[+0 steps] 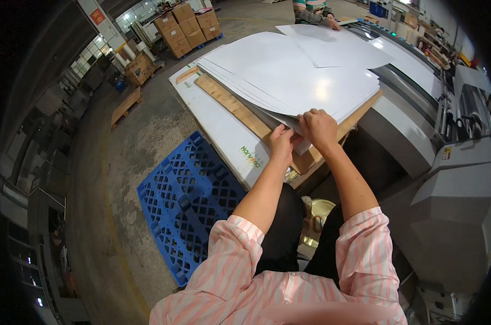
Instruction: The recorder is counting or sorting large white paper sheets at an industrial workstation.
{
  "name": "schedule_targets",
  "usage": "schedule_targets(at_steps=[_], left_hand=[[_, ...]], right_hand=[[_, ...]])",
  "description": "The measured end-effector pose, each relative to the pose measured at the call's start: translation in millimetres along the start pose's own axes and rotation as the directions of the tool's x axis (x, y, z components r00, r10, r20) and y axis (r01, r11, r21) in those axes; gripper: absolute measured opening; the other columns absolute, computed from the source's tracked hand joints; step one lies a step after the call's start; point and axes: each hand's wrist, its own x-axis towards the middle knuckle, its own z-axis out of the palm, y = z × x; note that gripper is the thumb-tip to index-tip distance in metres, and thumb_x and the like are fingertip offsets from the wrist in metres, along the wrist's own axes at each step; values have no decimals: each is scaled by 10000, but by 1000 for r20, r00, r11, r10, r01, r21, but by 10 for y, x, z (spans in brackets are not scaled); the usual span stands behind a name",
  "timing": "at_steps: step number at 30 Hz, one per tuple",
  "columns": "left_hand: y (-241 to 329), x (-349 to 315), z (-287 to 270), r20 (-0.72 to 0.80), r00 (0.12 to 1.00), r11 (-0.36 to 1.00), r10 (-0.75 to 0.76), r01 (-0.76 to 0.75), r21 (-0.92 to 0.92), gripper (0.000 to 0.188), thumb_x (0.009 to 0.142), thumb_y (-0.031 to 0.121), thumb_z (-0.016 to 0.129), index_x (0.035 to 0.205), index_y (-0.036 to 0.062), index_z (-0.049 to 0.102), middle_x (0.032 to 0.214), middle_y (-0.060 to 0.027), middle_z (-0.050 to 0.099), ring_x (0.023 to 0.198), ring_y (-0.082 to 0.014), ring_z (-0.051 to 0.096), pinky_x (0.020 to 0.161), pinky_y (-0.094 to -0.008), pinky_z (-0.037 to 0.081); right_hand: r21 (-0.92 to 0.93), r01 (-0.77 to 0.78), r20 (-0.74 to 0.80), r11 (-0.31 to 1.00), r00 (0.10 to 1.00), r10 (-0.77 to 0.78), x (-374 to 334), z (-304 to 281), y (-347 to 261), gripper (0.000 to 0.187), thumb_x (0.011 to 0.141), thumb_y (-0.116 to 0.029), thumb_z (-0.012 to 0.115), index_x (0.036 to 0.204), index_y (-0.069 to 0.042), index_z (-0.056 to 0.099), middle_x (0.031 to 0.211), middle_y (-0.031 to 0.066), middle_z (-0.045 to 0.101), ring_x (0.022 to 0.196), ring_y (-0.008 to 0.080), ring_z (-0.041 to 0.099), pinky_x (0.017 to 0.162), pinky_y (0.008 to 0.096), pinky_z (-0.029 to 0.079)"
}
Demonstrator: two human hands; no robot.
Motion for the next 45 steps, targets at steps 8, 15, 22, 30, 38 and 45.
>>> schedule_targets(at_steps=[8, 15, 22, 30, 38, 45], left_hand=[[-56, 57, -44, -74, 996, 998, -48, 51, 40, 415, 796, 55, 527, 1152, -31, 331, 967, -113, 510, 825, -218, 566, 692, -349, 508], [-81, -28, 203, -285, 951, 925, 118, -1, 381, 356, 819, 134, 552, 1097, -25, 396, 921, -95, 519, 768, -185, 556, 623, -313, 492], [-133, 34, -19, -56, 998, 970, 16, -2, 243, 129, 831, 119, 491, 801, 9, 550, 703, -47, 522, 633, -151, 539, 565, -281, 483], [-126, 49, -38, -82, 997, 905, -18, 51, 423, 133, 818, 132, 503, 729, 40, 536, 680, -30, 496, 587, -122, 478, 518, -249, 419], [-25, -19, 118, -159, 984, 991, -81, 96, 90, 275, 878, 301, 422, 927, 48, 519, 800, -50, 536, 717, -156, 552, 630, -312, 502], [-165, 136, -134, -88, 996, 945, 13, 17, 326, 285, 764, -7, 465, 1043, -10, 518, 895, -68, 555, 704, -164, 546, 612, -289, 492]], right_hand=[[60, 368, -100, 928, 927, -361, 40, -53, 232, 209, 747, -274, 589, 650, -90, 601, 679, 36, 583, 661, 213, 573, 550, 338, 471], [159, 73, 23, 985, 997, -77, 72, -6, 260, 217, 783, -257, 566, 655, -84, 599, 636, 74, 564, 633, 250, 560, 524, 365, 437], [225, 185, -450, 957, 891, -67, 72, -157, 27, 273, 792, -257, 564, 609, -54, 551, 601, 91, 536, 610, 277, 544, 490, 382, 410], [114, 85, 82, 990, 992, -95, -43, 46, 223, 256, 783, -280, 546, 671, -58, 604, 701, 93, 595, 704, 285, 564, 595, 394, 459], [212, 255, 36, 943, 963, -268, -62, -143, 188, 254, 789, -312, 536, 719, -89, 636, 732, 57, 610, 789, 252, 558, 627, 373, 462], [348, -107, 35, 932, 994, 101, 106, -74, 103, 282, 791, -335, 535, 778, -67, 620, 666, 145, 571, 641, 331, 547, 579, 412, 426]])
